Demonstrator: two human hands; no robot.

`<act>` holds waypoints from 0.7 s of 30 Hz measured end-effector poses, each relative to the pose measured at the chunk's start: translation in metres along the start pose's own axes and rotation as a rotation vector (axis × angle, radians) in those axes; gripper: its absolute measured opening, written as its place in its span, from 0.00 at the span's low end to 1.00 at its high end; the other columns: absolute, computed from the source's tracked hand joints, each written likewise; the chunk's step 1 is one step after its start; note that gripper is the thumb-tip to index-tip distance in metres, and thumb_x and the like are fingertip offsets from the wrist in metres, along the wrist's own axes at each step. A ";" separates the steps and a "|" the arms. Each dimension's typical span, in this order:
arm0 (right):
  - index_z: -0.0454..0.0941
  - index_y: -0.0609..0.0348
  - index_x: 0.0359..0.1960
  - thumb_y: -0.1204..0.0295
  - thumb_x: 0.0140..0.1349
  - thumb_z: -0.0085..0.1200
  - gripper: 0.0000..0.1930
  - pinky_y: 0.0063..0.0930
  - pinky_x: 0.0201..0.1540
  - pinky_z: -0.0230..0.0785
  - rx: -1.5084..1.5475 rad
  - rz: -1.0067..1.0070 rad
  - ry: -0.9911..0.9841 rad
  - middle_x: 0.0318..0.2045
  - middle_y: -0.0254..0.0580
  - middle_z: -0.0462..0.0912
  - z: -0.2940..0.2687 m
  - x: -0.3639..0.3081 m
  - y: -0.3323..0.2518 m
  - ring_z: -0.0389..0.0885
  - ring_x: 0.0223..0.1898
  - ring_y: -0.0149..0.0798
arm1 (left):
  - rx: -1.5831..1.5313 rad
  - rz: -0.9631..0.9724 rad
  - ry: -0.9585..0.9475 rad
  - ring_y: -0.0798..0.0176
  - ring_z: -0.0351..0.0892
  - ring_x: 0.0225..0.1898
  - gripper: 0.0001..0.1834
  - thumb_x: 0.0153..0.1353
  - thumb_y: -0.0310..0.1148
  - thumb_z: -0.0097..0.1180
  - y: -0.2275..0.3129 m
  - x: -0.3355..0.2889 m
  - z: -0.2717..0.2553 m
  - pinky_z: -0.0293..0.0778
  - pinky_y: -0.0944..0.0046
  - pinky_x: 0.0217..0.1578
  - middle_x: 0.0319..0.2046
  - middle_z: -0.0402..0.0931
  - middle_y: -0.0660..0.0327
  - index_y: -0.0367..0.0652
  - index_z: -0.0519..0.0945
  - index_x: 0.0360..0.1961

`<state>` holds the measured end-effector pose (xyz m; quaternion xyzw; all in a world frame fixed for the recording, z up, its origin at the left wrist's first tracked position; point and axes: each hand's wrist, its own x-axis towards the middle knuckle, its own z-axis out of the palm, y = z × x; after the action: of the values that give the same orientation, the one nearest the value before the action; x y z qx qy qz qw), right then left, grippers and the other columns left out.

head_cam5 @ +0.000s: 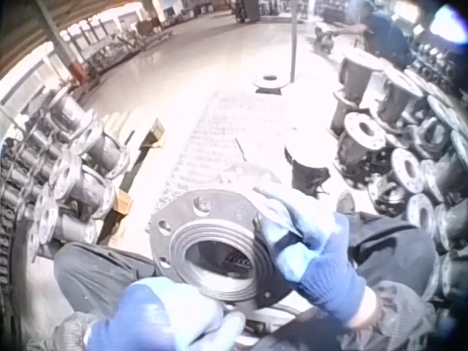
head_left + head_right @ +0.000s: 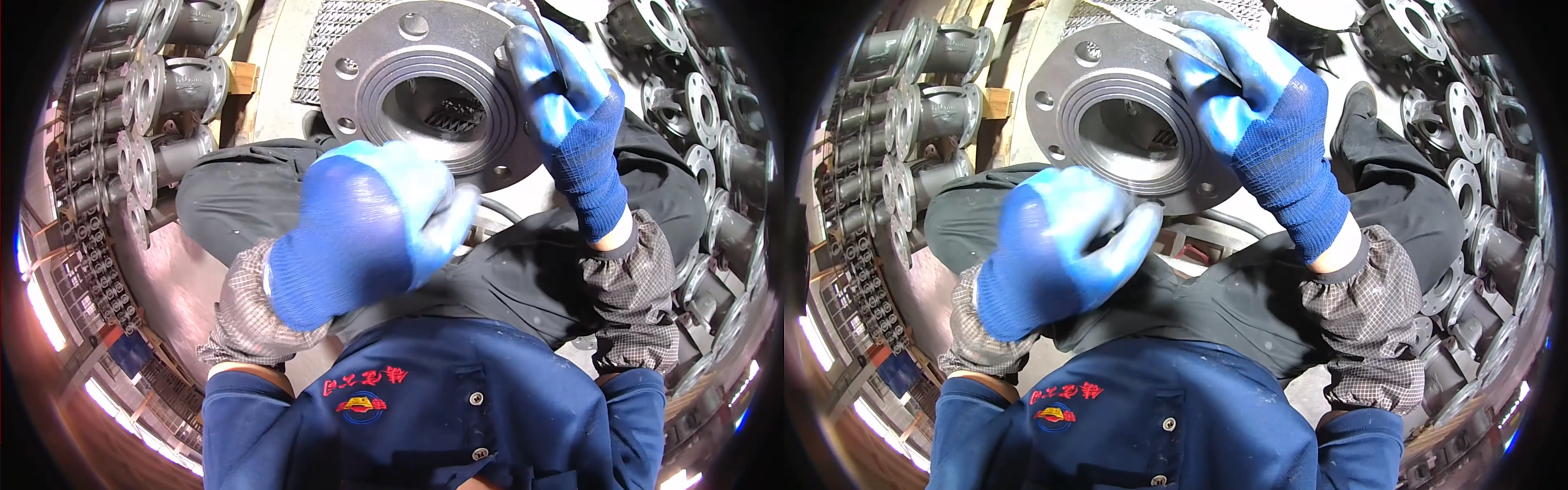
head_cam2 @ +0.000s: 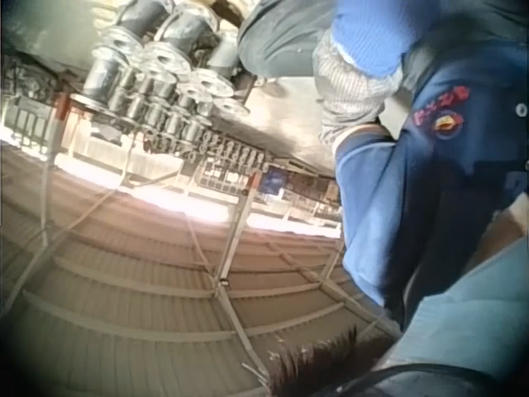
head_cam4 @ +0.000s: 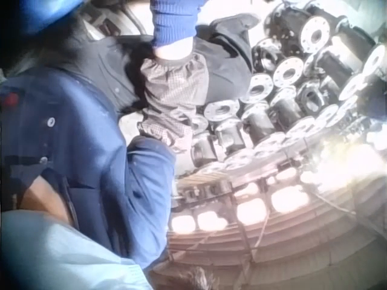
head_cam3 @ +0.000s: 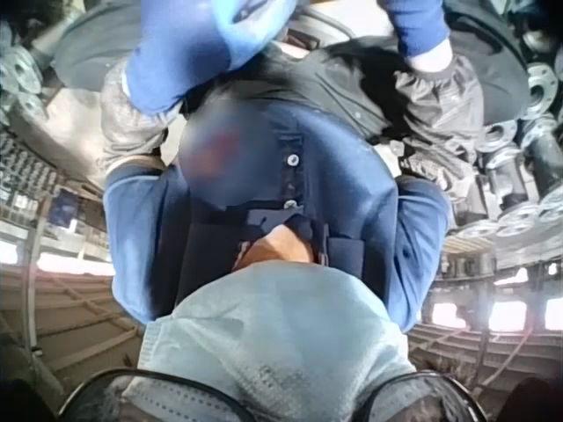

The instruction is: The person uses a small tool to scrape the inner surfaces and flange holes of several metal pipe components while sitting on a fabrication floor, rotating the pieces to reach different areas before setting them aside on a pallet.

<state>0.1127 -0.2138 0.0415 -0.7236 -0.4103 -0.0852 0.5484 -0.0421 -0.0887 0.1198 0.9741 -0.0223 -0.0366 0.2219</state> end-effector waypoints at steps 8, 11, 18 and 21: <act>0.79 0.60 0.44 0.66 0.61 0.56 0.14 0.23 0.34 0.73 -0.023 0.004 0.008 0.28 0.45 0.83 0.004 0.012 -0.002 0.82 0.29 0.31 | -0.395 -0.444 0.835 0.67 0.80 0.29 0.19 0.69 0.38 0.42 -0.019 -0.014 -0.035 0.73 0.73 0.28 0.38 0.80 0.51 0.31 0.77 0.45; 0.79 0.61 0.40 0.66 0.62 0.54 0.12 0.26 0.30 0.71 0.228 0.120 -0.023 0.27 0.48 0.81 0.025 0.026 -0.006 0.80 0.28 0.30 | -0.449 -0.135 0.986 0.63 0.79 0.40 0.15 0.63 0.27 0.47 -0.034 -0.012 -0.023 0.76 0.68 0.40 0.43 0.77 0.49 0.31 0.73 0.50; 0.79 0.64 0.40 0.65 0.62 0.52 0.13 0.30 0.31 0.71 0.133 0.153 -0.112 0.26 0.50 0.80 0.058 0.046 -0.015 0.81 0.27 0.40 | 0.243 -0.196 0.524 0.40 0.66 0.57 0.46 0.42 0.42 0.66 -0.014 0.009 0.030 0.63 0.49 0.57 0.56 0.65 0.40 0.32 0.62 0.61; 0.78 0.61 0.40 0.66 0.60 0.52 0.12 0.29 0.29 0.73 0.316 0.201 -0.283 0.26 0.48 0.81 0.074 0.057 -0.024 0.81 0.23 0.41 | 0.205 -0.220 0.836 0.38 0.65 0.58 0.47 0.42 0.41 0.66 -0.052 0.017 0.069 0.62 0.49 0.58 0.59 0.61 0.38 0.32 0.60 0.62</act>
<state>0.1089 -0.1205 0.0631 -0.6707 -0.4174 0.1375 0.5975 -0.0292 -0.0727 0.0342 0.9188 0.1697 0.3393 0.1089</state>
